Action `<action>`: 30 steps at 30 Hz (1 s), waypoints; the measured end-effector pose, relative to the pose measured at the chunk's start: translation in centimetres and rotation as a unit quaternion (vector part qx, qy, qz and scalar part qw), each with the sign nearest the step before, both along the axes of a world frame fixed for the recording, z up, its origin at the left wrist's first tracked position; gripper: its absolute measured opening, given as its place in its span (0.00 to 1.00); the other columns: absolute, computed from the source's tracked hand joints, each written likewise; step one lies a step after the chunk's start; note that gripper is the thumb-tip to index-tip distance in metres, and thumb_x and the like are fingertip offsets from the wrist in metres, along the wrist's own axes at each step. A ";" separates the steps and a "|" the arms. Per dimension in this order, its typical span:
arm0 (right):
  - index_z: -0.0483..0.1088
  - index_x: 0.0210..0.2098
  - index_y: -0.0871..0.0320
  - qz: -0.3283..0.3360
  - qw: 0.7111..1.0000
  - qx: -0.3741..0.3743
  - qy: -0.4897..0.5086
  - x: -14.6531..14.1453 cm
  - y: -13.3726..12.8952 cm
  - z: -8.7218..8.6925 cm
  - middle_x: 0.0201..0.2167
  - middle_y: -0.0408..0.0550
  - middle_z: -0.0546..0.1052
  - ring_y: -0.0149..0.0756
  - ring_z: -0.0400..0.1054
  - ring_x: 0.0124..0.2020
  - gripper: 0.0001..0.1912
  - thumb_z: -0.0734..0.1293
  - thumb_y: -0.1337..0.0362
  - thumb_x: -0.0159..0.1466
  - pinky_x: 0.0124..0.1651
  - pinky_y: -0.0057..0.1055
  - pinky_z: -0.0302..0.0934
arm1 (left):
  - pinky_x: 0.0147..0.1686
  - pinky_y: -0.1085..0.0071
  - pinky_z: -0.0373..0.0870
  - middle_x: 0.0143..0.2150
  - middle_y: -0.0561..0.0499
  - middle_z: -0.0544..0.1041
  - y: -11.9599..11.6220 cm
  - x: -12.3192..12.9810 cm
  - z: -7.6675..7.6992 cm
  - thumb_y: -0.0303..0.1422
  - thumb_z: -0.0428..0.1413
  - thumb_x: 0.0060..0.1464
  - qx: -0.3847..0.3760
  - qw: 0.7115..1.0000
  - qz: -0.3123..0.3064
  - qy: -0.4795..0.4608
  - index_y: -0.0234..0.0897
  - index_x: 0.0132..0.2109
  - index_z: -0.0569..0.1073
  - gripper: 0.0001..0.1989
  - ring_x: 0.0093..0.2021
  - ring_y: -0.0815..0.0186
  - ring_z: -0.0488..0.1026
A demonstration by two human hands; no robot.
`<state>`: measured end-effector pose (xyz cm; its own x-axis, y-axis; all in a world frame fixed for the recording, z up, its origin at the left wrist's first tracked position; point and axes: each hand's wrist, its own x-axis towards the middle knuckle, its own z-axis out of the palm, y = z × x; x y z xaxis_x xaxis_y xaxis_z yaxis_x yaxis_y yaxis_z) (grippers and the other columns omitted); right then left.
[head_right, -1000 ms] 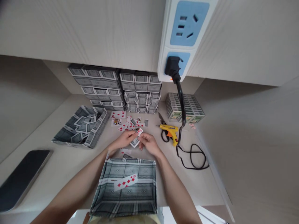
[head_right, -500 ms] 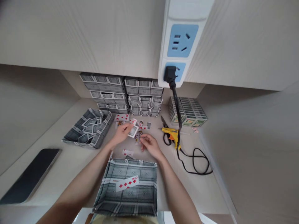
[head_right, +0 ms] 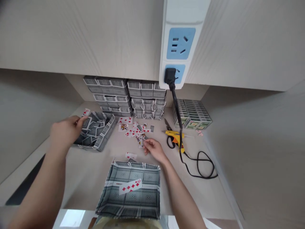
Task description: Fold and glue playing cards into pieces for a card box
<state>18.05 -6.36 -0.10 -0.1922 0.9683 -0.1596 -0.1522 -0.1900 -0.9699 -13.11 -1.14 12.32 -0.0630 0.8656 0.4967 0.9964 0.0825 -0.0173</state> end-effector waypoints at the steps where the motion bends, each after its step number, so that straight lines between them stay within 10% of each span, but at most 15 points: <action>1: 0.66 0.31 0.59 -0.001 1.000 0.001 -0.005 0.0 0.0 0.0 0.22 0.40 0.71 0.26 0.63 0.17 0.16 0.67 0.52 0.52 0.22 0.26 0.59 | 0.23 0.73 0.46 0.21 0.45 0.70 -0.1 -0.5 -0.2 0.47 0.42 0.55 -0.038 0.999 0.020 0.022 0.34 0.27 0.71 0.23 0.24 0.62 0.66; 5: 0.65 0.31 0.58 -0.008 0.999 0.011 -0.029 -0.2 -0.3 0.3 0.21 0.40 0.70 0.28 0.62 0.17 0.17 0.65 0.50 0.52 0.22 0.27 0.59 | 0.23 0.71 0.52 0.23 0.42 0.72 -0.2 -1.0 -0.4 0.52 0.39 0.54 -0.141 0.989 0.050 0.015 0.33 0.31 0.73 0.28 0.25 0.56 0.69; 10: 0.67 0.31 0.58 -0.098 0.966 0.118 -0.210 0.6 -0.7 0.4 0.16 0.38 0.63 0.28 0.57 0.17 0.16 0.61 0.51 0.56 0.22 0.26 0.53 | 0.35 0.67 0.62 0.37 0.43 0.74 0.4 1.7 -0.3 0.45 0.41 0.56 -0.015 0.993 -0.095 -0.068 0.36 0.44 0.71 0.22 0.40 0.56 0.69; 16: 0.62 0.26 0.58 -0.296 0.810 0.203 -0.464 3.4 -0.6 0.9 0.18 0.39 0.61 0.30 0.56 0.21 0.14 0.61 0.52 0.56 0.27 0.27 0.52 | 0.44 0.66 0.62 0.40 0.44 0.73 1.8 8.6 -2.8 0.32 0.46 0.54 -0.113 0.950 -0.290 -0.019 0.36 0.42 0.72 0.13 0.43 0.59 0.67; 23: 0.61 0.30 0.60 -0.464 0.635 0.126 -0.605 6.5 -0.6 1.3 0.29 0.56 0.65 0.52 0.60 0.38 0.24 0.66 0.45 0.47 0.38 0.46 0.56 | 0.37 0.60 0.63 0.36 0.34 0.72 4.3 12.0 -6.0 0.21 0.44 0.49 -0.146 0.974 -0.171 0.020 0.27 0.40 0.72 0.15 0.42 0.50 0.68; 30: 0.61 0.39 0.66 -0.432 0.661 0.058 -0.611 7.9 -0.7 -0.3 0.38 0.69 0.64 0.61 0.58 0.43 0.30 0.65 0.48 0.46 0.39 0.53 0.55 | 0.42 0.64 0.66 0.48 0.39 0.70 3.8 11.6 -5.9 0.22 0.47 0.48 -0.099 0.959 -0.212 -0.157 0.33 0.55 0.64 0.24 0.45 0.57 0.69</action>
<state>25.97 -7.01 -0.44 0.6446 0.6513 0.4005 0.7547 -0.4583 -0.4694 -1.49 2.64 6.41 0.1960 0.9217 0.3348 0.8981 -0.3058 0.3162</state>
